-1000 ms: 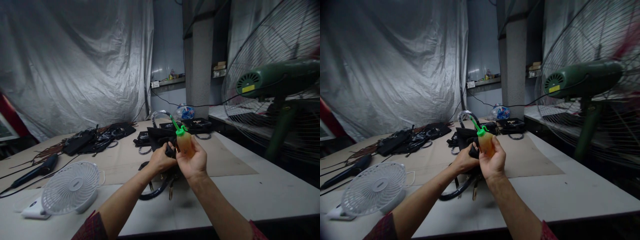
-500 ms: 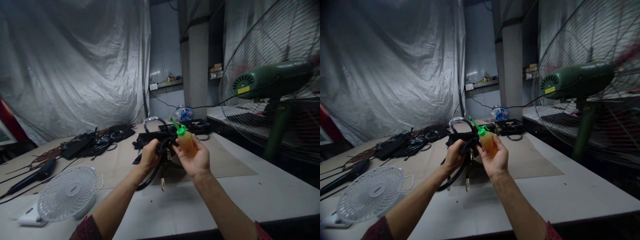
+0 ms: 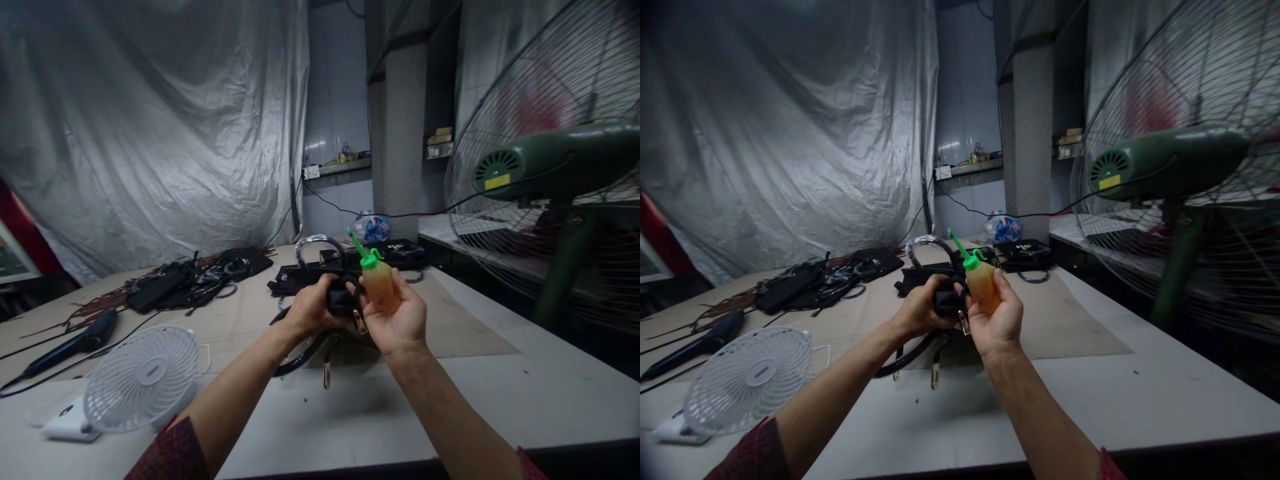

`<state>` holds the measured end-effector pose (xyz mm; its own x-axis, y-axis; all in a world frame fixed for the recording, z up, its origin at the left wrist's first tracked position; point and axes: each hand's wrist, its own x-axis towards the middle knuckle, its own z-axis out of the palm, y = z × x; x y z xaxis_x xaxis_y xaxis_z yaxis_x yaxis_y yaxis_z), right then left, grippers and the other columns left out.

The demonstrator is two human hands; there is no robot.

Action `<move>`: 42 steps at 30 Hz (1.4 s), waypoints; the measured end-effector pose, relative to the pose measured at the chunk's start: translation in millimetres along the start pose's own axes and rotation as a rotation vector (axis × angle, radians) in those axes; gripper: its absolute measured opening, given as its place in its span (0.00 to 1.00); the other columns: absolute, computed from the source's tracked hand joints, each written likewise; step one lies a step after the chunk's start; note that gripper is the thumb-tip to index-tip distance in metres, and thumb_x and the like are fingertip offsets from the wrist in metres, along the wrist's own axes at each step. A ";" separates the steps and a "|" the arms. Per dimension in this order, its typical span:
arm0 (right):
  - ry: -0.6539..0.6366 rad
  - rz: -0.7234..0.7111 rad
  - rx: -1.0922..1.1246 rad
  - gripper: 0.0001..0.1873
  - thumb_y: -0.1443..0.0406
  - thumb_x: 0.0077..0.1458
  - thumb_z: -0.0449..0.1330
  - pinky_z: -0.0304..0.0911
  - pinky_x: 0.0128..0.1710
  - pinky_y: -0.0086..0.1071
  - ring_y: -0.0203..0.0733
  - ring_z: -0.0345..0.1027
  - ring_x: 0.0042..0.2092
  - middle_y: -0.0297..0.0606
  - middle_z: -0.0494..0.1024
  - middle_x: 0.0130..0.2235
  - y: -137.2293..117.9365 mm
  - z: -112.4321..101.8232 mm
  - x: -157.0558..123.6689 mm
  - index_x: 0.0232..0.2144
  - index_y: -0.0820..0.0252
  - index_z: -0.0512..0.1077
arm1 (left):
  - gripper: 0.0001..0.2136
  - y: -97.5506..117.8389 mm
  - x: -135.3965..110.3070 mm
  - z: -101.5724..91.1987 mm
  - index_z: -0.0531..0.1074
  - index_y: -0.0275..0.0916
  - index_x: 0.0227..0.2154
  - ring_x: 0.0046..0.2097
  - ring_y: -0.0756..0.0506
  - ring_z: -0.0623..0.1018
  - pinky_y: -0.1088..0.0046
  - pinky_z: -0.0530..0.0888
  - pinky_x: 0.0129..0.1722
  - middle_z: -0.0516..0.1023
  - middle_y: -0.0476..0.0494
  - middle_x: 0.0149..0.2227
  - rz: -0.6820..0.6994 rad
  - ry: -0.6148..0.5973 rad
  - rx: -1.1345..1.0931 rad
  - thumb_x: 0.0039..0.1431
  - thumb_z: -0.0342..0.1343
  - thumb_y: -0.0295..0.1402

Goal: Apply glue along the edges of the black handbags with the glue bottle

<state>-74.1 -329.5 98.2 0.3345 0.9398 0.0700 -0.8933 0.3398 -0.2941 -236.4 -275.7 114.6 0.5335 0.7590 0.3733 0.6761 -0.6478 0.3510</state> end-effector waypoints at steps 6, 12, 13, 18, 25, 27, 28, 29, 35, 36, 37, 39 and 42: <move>0.005 0.009 0.001 0.04 0.63 0.57 0.68 0.80 0.45 0.45 0.42 0.80 0.34 0.34 0.85 0.33 6.9 6.0 -8.6 0.34 0.57 0.78 | 0.14 19.7 5.4 4.6 0.77 0.43 0.48 0.43 0.32 0.84 0.62 0.75 0.40 0.85 0.37 0.40 -0.186 0.115 0.245 0.61 0.60 0.39; 0.000 0.063 -0.084 0.08 0.63 0.55 0.69 0.77 0.48 0.60 0.54 0.83 0.40 0.43 0.86 0.39 -6.4 -4.1 -17.5 0.37 0.59 0.79 | 0.06 5.8 3.9 -15.1 0.78 0.42 0.38 0.40 0.39 0.83 0.67 0.74 0.37 0.78 0.38 0.52 -0.080 0.169 0.374 0.62 0.58 0.35; -0.001 0.067 -0.106 0.09 0.62 0.54 0.69 0.75 0.49 0.64 0.58 0.83 0.41 0.45 0.86 0.40 -13.4 -7.3 -19.2 0.38 0.59 0.79 | 0.06 2.5 3.9 -22.5 0.78 0.42 0.39 0.40 0.40 0.83 0.67 0.74 0.37 0.76 0.38 0.56 -0.054 0.177 0.387 0.61 0.59 0.33; 0.073 0.001 -0.213 0.12 0.59 0.53 0.66 0.73 0.52 0.66 0.64 0.81 0.50 0.48 0.86 0.40 -52.1 -23.0 -28.4 0.38 0.57 0.79 | 0.11 -13.4 10.7 -60.9 0.74 0.42 0.43 0.44 0.41 0.82 0.69 0.74 0.43 0.80 0.41 0.48 0.033 0.178 0.345 0.57 0.59 0.27; 0.307 -0.113 -0.305 0.08 0.61 0.52 0.62 0.81 0.40 0.47 0.55 0.84 0.38 0.45 0.85 0.36 -84.3 -42.9 -50.8 0.34 0.56 0.80 | 0.22 -19.8 25.3 -113.8 0.71 0.41 0.52 0.36 0.46 0.80 0.75 0.70 0.37 0.81 0.50 0.34 0.140 0.091 0.170 0.53 0.57 0.25; 0.363 -0.124 -0.326 0.10 0.61 0.52 0.62 0.81 0.35 0.41 0.54 0.84 0.38 0.45 0.86 0.39 -91.9 -52.0 -58.5 0.36 0.55 0.80 | 0.20 -12.2 31.7 -128.1 0.75 0.41 0.49 0.37 0.47 0.79 0.76 0.71 0.38 0.81 0.51 0.34 0.179 -0.038 0.126 0.52 0.55 0.23; 0.388 -0.127 -0.337 0.10 0.60 0.52 0.62 0.80 0.32 0.38 0.53 0.84 0.38 0.46 0.86 0.40 -95.6 -56.8 -62.4 0.37 0.54 0.81 | 0.20 -7.6 35.5 -132.9 0.77 0.40 0.47 0.38 0.47 0.79 0.76 0.71 0.39 0.81 0.51 0.34 0.187 -0.118 0.096 0.50 0.54 0.22; 0.416 -0.126 -0.348 0.11 0.60 0.52 0.63 0.80 0.30 0.35 0.53 0.84 0.39 0.47 0.86 0.41 -99.1 -61.4 -66.2 0.38 0.54 0.81 | 0.20 -2.9 39.6 -135.5 0.79 0.40 0.44 0.38 0.47 0.79 0.76 0.72 0.40 0.81 0.51 0.34 0.187 -0.202 0.065 0.49 0.53 0.20; 0.576 -0.083 -0.344 0.15 0.60 0.49 0.64 0.76 0.23 0.29 0.54 0.84 0.40 0.46 0.85 0.45 -108.7 -75.4 -88.3 0.41 0.52 0.80 | 0.10 15.4 58.6 -94.1 0.76 0.38 0.24 0.33 0.47 0.76 0.75 0.72 0.35 0.78 0.51 0.27 0.080 -0.629 0.067 0.46 0.54 0.17; 0.571 -0.080 -0.352 0.15 0.60 0.48 0.65 0.75 0.22 0.29 0.53 0.84 0.39 0.46 0.85 0.45 -107.7 -75.7 -91.7 0.41 0.52 0.80 | 0.10 16.5 60.0 -79.9 0.76 0.38 0.23 0.32 0.48 0.74 0.75 0.71 0.34 0.77 0.51 0.27 0.079 -0.689 0.077 0.46 0.55 0.17; 0.563 -0.079 -0.364 0.16 0.60 0.47 0.67 0.75 0.22 0.29 0.53 0.84 0.39 0.45 0.85 0.44 -106.1 -76.0 -94.7 0.41 0.53 0.80 | 0.09 17.1 61.1 -64.8 0.75 0.37 0.23 0.31 0.48 0.74 0.75 0.70 0.33 0.76 0.51 0.26 0.082 -0.747 0.076 0.45 0.56 0.17; 0.537 -0.083 -0.392 0.17 0.60 0.43 0.71 0.74 0.21 0.29 0.53 0.83 0.37 0.42 0.86 0.42 -102.3 -77.6 -99.9 0.39 0.54 0.80 | 0.09 15.9 63.0 -34.4 0.74 0.37 0.23 0.31 0.48 0.73 0.76 0.69 0.32 0.76 0.51 0.27 0.085 -0.802 0.055 0.45 0.56 0.16; 0.489 -0.098 -0.454 0.22 0.58 0.35 0.76 0.73 0.20 0.30 0.52 0.82 0.33 0.38 0.85 0.37 -98.1 -83.8 -104.4 0.36 0.53 0.80 | 0.09 8.1 65.2 7.6 0.74 0.36 0.24 0.31 0.48 0.73 0.77 0.70 0.32 0.76 0.50 0.27 0.060 -0.831 0.022 0.47 0.55 0.16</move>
<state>3.8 -463.9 39.8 0.6008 0.7443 -0.2915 -0.6727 0.2738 -0.6874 -192.3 -231.0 135.2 0.7646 0.5295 -0.3674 0.6395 -0.6943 0.3303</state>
